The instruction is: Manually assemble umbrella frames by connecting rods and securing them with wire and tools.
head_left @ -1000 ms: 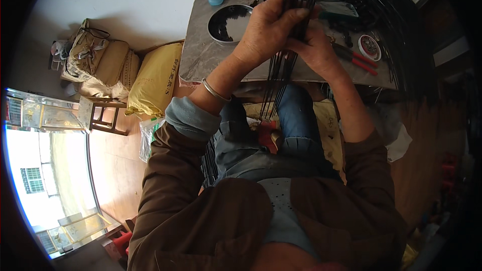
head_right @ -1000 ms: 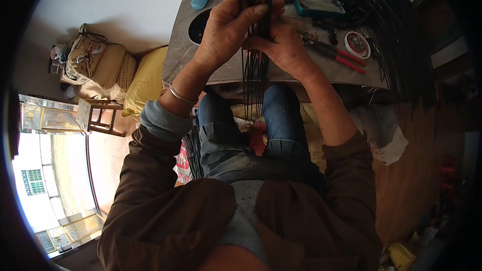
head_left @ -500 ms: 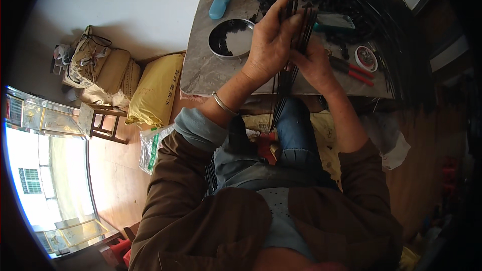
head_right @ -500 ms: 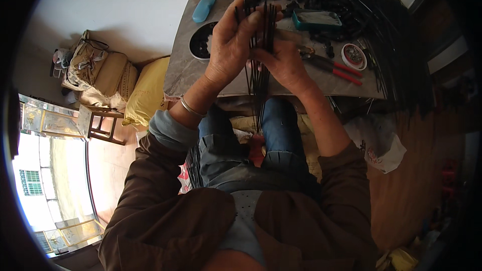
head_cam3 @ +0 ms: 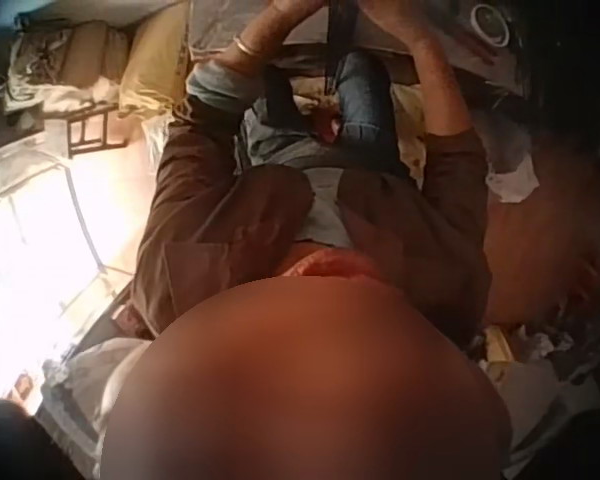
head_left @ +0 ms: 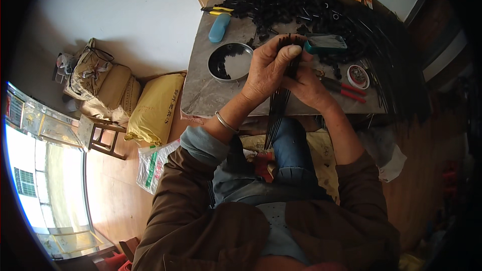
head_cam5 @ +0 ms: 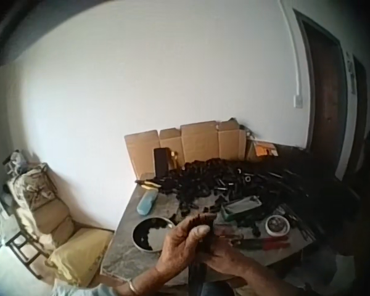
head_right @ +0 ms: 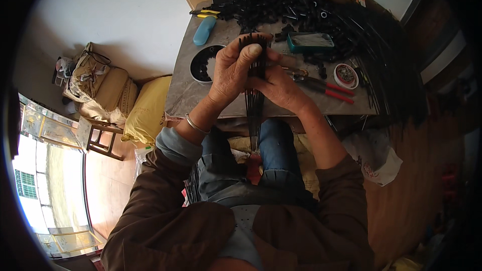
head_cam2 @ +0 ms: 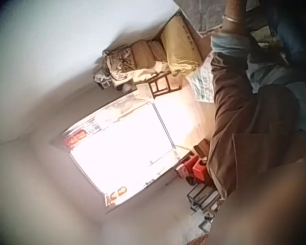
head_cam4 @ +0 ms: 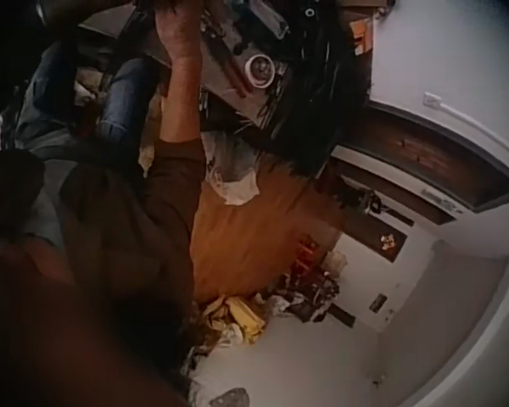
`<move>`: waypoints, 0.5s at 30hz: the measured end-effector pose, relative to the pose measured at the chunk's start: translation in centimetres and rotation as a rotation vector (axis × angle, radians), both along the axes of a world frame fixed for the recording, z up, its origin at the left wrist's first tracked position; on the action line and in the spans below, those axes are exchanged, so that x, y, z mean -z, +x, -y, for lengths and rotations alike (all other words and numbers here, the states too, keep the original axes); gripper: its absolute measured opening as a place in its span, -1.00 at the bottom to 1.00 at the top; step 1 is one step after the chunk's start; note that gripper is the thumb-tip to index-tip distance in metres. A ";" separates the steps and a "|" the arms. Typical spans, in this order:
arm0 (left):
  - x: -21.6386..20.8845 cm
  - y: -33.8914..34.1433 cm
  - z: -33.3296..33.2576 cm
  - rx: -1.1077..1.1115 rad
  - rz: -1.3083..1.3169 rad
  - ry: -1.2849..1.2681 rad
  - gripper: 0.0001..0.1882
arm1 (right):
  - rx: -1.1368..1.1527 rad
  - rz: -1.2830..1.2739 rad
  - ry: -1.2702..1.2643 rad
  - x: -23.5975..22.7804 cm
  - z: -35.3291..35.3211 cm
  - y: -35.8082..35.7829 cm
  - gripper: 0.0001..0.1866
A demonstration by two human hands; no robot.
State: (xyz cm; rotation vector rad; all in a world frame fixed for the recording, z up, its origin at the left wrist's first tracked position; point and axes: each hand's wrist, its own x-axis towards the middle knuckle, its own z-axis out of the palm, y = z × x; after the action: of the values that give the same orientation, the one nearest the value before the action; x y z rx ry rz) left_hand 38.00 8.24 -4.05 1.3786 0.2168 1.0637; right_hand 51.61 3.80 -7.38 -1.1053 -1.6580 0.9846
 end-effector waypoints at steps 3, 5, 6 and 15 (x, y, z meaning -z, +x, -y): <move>-0.3 -0.4 -0.6 0.090 -0.060 0.041 -0.72 | -0.010 0.004 -0.034 -0.5 0.2 0.1 -0.70; -0.1 -0.5 -0.8 0.144 -0.097 0.059 -0.70 | -0.010 0.016 -0.064 -0.6 0.3 0.2 -0.70; 0.3 -0.4 -0.9 0.137 -0.090 0.062 -0.71 | -0.017 0.115 -0.025 -0.6 0.4 0.4 -0.72; 0.3 0.1 0.0 0.134 -0.042 0.067 -0.77 | 0.313 0.068 0.143 -6.6 1.9 5.5 -0.68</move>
State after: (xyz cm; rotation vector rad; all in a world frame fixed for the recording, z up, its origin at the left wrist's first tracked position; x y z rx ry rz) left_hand 38.09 8.25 -4.31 1.4558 0.1187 0.9380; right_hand 57.11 1.86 -0.79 -1.2651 -1.5240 0.6249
